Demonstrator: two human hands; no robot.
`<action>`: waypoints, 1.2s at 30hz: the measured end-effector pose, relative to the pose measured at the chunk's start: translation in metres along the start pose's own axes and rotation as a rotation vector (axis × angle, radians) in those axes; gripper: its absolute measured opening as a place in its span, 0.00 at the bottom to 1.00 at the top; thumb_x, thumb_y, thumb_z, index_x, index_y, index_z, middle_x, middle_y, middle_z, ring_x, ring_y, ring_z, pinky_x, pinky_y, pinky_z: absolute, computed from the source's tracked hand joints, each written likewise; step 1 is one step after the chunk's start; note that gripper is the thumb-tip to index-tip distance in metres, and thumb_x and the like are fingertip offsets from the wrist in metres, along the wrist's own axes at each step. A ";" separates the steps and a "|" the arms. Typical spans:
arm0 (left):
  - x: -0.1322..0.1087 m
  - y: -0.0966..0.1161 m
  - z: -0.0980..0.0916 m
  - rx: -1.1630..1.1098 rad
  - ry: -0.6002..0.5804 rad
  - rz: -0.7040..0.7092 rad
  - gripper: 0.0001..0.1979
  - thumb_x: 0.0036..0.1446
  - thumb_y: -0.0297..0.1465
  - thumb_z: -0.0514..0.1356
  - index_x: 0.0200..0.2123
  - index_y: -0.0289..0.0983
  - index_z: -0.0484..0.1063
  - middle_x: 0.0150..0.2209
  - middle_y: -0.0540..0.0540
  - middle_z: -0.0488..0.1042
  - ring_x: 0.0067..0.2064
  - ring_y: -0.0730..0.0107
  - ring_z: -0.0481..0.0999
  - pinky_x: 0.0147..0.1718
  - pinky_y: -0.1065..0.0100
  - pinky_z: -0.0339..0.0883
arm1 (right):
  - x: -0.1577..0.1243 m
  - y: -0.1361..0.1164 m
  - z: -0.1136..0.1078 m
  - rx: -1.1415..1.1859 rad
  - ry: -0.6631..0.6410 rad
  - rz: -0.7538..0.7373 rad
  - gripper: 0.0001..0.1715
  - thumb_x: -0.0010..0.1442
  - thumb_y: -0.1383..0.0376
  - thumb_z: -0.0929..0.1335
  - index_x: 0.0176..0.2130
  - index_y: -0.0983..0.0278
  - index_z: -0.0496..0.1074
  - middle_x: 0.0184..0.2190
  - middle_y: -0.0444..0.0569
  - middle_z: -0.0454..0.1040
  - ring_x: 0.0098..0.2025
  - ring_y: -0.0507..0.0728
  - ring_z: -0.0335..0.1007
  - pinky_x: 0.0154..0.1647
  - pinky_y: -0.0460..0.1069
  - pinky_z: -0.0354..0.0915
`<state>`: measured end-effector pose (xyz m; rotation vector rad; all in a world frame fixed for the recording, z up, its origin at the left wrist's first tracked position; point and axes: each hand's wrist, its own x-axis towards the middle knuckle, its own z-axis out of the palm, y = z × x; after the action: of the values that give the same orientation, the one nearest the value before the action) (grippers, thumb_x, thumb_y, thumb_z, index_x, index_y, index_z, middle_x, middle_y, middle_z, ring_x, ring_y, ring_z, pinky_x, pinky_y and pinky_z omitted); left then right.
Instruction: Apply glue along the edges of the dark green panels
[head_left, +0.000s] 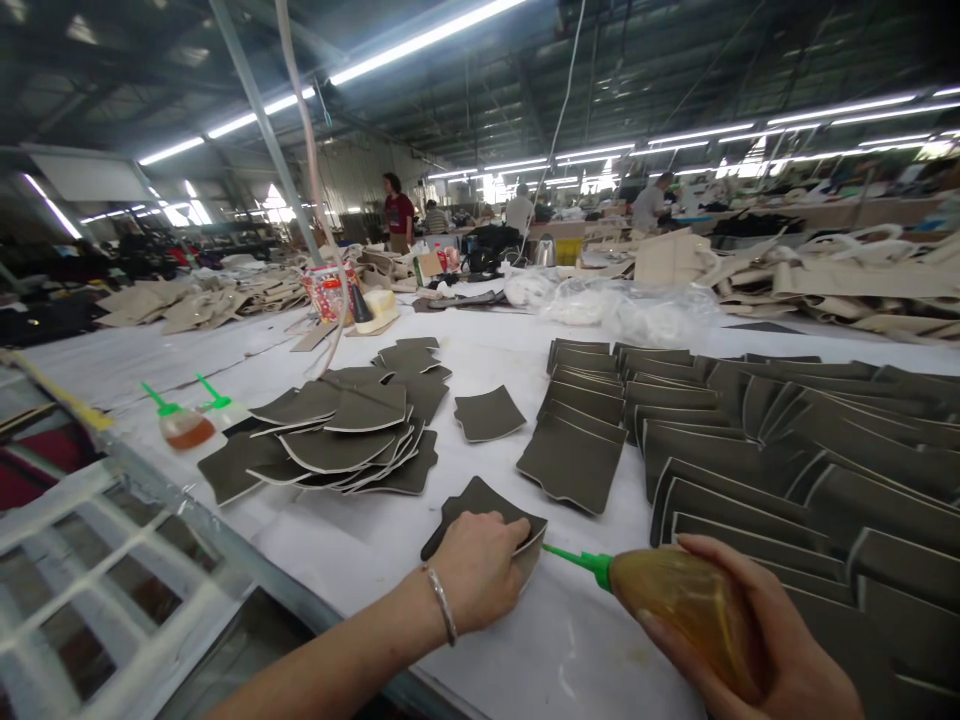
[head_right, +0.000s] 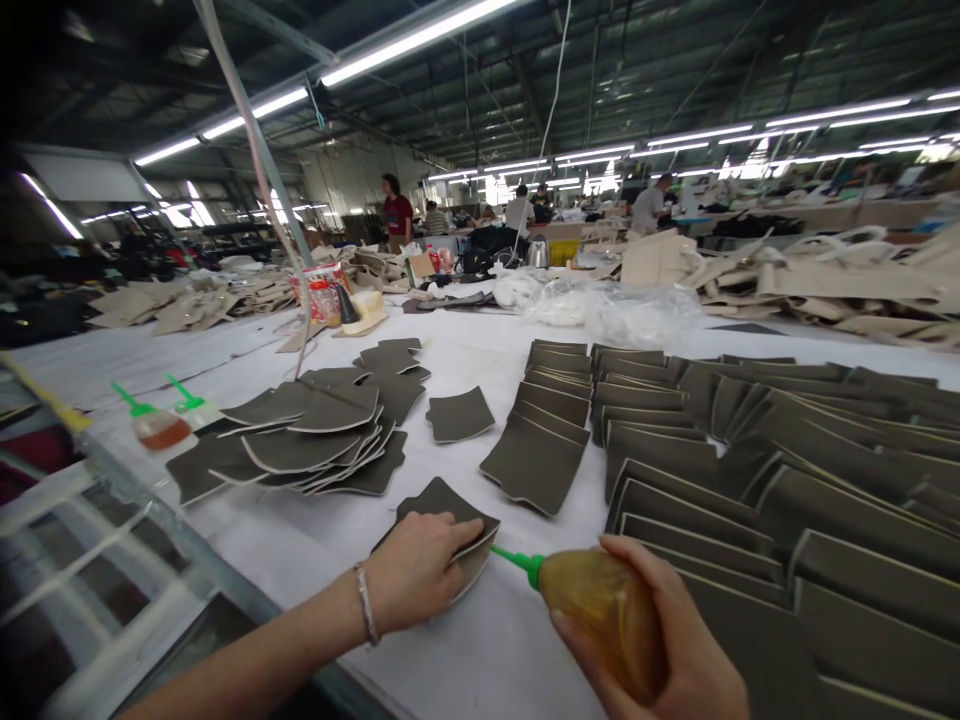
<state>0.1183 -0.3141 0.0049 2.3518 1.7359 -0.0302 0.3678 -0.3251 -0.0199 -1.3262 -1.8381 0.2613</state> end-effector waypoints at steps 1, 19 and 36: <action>0.000 0.000 0.000 -0.001 0.000 -0.005 0.14 0.51 0.28 0.51 0.41 0.40 0.69 0.33 0.44 0.74 0.34 0.57 0.75 0.35 0.60 0.68 | 0.002 0.001 0.002 -0.014 -0.006 -0.032 0.27 0.57 0.48 0.69 0.53 0.52 0.63 0.44 0.44 0.72 0.37 0.58 0.74 0.39 0.49 0.72; -0.010 0.007 0.022 -0.076 -0.008 -0.097 0.23 0.61 0.29 0.45 0.59 0.41 0.60 0.45 0.42 0.70 0.35 0.58 0.76 0.33 0.57 0.71 | 0.013 0.008 0.013 -0.045 -0.058 -0.083 0.24 0.61 0.49 0.67 0.53 0.54 0.63 0.46 0.44 0.72 0.41 0.58 0.73 0.43 0.48 0.69; -0.009 0.003 0.013 -0.118 -0.026 -0.072 0.23 0.59 0.30 0.46 0.58 0.42 0.62 0.42 0.44 0.72 0.37 0.56 0.76 0.37 0.56 0.70 | 0.011 0.009 0.013 0.007 -0.111 -0.002 0.24 0.60 0.50 0.68 0.52 0.54 0.63 0.46 0.45 0.71 0.41 0.59 0.73 0.42 0.50 0.69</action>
<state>0.1198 -0.3260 -0.0055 2.1957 1.7593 0.0287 0.3632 -0.3083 -0.0281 -1.3282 -1.9287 0.3457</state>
